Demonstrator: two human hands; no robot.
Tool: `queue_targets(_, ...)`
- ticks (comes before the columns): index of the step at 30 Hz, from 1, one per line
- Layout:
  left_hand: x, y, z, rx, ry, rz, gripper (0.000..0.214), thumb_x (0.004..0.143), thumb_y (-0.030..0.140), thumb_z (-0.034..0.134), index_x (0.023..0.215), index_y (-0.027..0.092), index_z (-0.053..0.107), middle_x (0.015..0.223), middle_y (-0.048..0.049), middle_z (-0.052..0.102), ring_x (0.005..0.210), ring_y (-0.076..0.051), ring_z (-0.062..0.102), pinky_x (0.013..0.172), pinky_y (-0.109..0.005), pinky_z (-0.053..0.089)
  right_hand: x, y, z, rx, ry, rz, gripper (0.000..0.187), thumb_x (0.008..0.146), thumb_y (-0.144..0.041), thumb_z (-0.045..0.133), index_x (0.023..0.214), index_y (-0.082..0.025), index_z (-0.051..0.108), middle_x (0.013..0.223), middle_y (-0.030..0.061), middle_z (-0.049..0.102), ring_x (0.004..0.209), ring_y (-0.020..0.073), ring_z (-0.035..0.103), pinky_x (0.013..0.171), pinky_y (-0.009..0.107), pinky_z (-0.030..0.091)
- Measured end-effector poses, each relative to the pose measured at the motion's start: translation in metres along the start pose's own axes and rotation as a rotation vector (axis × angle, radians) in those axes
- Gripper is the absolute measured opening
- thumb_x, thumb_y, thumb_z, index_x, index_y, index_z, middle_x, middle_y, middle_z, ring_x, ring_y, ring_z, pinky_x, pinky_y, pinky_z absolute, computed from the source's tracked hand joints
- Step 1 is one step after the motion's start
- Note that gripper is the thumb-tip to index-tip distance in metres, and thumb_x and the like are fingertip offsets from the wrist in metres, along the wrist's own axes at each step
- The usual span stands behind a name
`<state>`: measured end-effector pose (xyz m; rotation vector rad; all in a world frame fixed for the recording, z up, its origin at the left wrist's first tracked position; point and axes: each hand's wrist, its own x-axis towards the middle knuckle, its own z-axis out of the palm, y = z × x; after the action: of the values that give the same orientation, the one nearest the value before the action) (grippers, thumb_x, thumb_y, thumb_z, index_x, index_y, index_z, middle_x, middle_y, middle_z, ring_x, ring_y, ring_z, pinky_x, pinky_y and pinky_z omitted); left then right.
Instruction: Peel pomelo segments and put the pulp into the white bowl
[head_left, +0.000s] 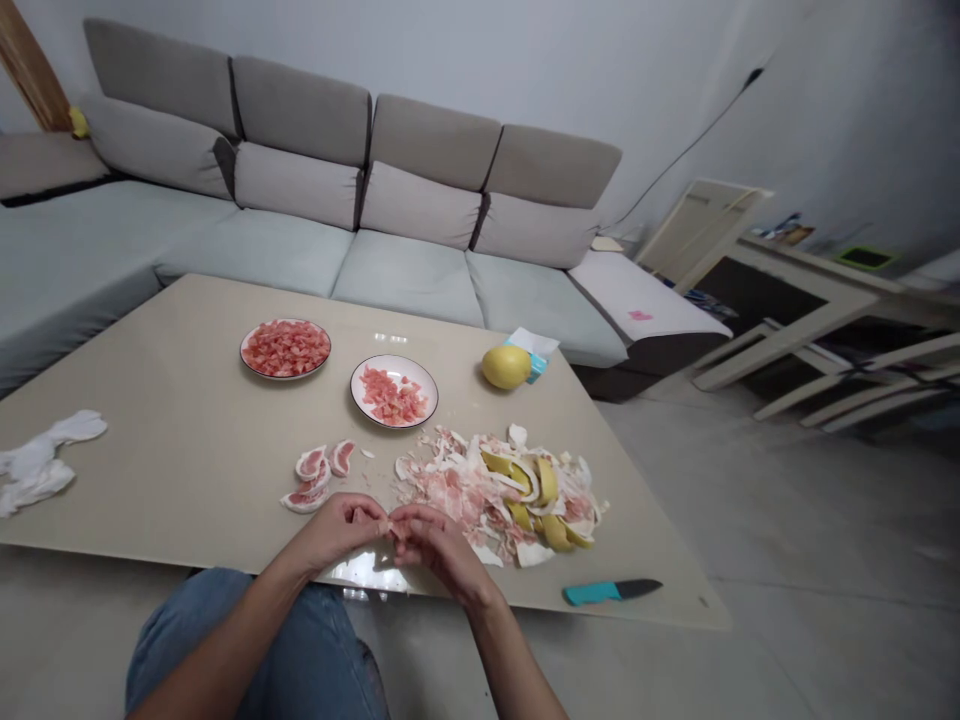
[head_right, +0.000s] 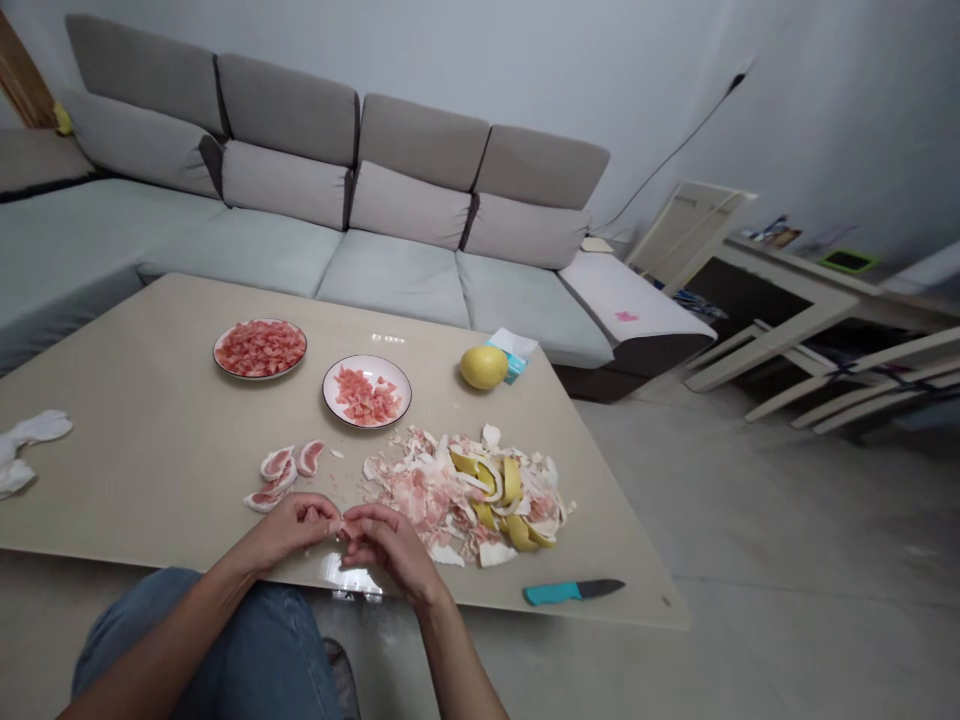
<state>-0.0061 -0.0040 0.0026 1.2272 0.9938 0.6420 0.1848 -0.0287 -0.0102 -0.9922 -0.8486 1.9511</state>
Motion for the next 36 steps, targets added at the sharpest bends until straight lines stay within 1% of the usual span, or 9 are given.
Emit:
queue_targets(3, 0.001, -0.001, 0.000, 0.033, 0.015, 0.000, 0.034, 0.071, 0.046, 0.069, 0.076, 0.012, 0.071, 0.056, 0.0020, 0.055, 0.052, -0.010, 0.037, 0.051, -0.022, 0.024, -0.002, 0.000, 0.001, -0.037, -0.012, -0.033, 0.042, 0.070, -0.049, 0.076, 0.096, -0.017, 0.070, 0.075, 0.0021, 0.065, 0.064, 0.0132, 0.062, 0.064, 0.028, 0.054)
queue_targets(5, 0.001, -0.001, 0.000, 0.059, 0.027, -0.003, 0.034, 0.070, 0.046, 0.070, 0.076, 0.013, 0.072, 0.054, 0.0031, 0.053, 0.052, -0.010, 0.036, 0.050, -0.022, 0.023, -0.002, -0.001, 0.002, -0.107, 0.006, -0.055, 0.040, 0.069, -0.046, 0.078, 0.096, -0.018, 0.069, 0.078, 0.0014, 0.065, 0.063, 0.0121, 0.062, 0.063, 0.027, 0.053)
queue_targets(11, 0.000, 0.001, 0.001, 0.031, -0.004, -0.013, 0.035, 0.070, 0.047, 0.069, 0.074, 0.012, 0.071, 0.051, 0.0048, 0.047, 0.051, -0.009, 0.035, 0.049, -0.022, 0.020, -0.002, -0.004, 0.008, -0.208, 0.047, -0.077, 0.031, 0.071, -0.043, 0.077, 0.087, -0.017, 0.070, 0.067, -0.0018, 0.063, 0.054, 0.0100, 0.059, 0.058, 0.025, 0.052)
queue_targets(17, -0.001, 0.004, 0.000, 0.056, 0.007, -0.002, 0.032, 0.070, 0.044, 0.069, 0.072, 0.012, 0.070, 0.050, 0.0067, 0.040, 0.051, -0.009, 0.031, 0.049, -0.023, 0.018, -0.005, -0.008, 0.011, -0.250, 0.077, -0.070, 0.033, 0.068, -0.044, 0.079, 0.086, -0.018, 0.069, 0.067, -0.0024, 0.063, 0.052, 0.0095, 0.059, 0.057, 0.024, 0.051)
queue_targets(22, 0.000, 0.002, 0.000, 0.074, 0.008, -0.003, 0.030, 0.071, 0.042, 0.067, 0.072, 0.012, 0.069, 0.050, 0.0074, 0.036, 0.051, -0.009, 0.028, 0.050, -0.023, 0.019, -0.002, -0.002, 0.010, -0.306, 0.167, -0.105, 0.035, 0.066, -0.044, 0.080, 0.082, -0.016, 0.068, 0.065, -0.0011, 0.063, 0.051, 0.0106, 0.058, 0.052, 0.023, 0.048)
queue_targets(27, -0.002, 0.002, 0.002, 0.047, -0.027, -0.009, 0.026, 0.070, 0.038, 0.066, 0.072, 0.012, 0.069, 0.054, 0.0059, 0.039, 0.053, -0.009, 0.029, 0.050, -0.023, 0.020, 0.002, 0.001, 0.006, -0.437, 0.351, -0.252, 0.034, 0.067, -0.046, 0.077, 0.078, -0.016, 0.069, 0.067, 0.0014, 0.064, 0.055, 0.0119, 0.057, 0.053, 0.024, 0.048)
queue_targets(29, -0.001, 0.001, 0.002, 0.057, -0.003, -0.013, 0.027, 0.070, 0.038, 0.066, 0.073, 0.011, 0.069, 0.053, 0.0059, 0.039, 0.053, -0.009, 0.029, 0.051, -0.023, 0.020, 0.002, -0.001, 0.002, -0.375, 0.370, -0.244, 0.034, 0.066, -0.046, 0.078, 0.079, -0.015, 0.069, 0.067, 0.0010, 0.064, 0.055, 0.0114, 0.056, 0.054, 0.024, 0.047)
queue_targets(33, 0.003, -0.002, 0.001, 0.147, 0.097, 0.029, 0.029, 0.072, 0.040, 0.066, 0.074, 0.011, 0.070, 0.054, 0.0049, 0.042, 0.053, -0.010, 0.032, 0.051, -0.023, 0.022, -0.001, -0.002, -0.004, -0.151, 0.264, -0.142, 0.037, 0.063, -0.040, 0.083, 0.086, -0.015, 0.072, 0.074, 0.0017, 0.066, 0.060, 0.0111, 0.059, 0.060, 0.025, 0.050)
queue_targets(36, 0.006, -0.006, 0.001, 0.219, 0.118, 0.046, 0.031, 0.075, 0.041, 0.063, 0.064, 0.012, 0.067, 0.052, 0.0041, 0.043, 0.053, -0.011, 0.034, 0.051, -0.024, 0.023, -0.004, -0.001, -0.006, -0.038, 0.203, -0.094, 0.038, 0.063, -0.038, 0.085, 0.091, -0.016, 0.073, 0.078, 0.0024, 0.067, 0.063, 0.0106, 0.060, 0.063, 0.025, 0.051)
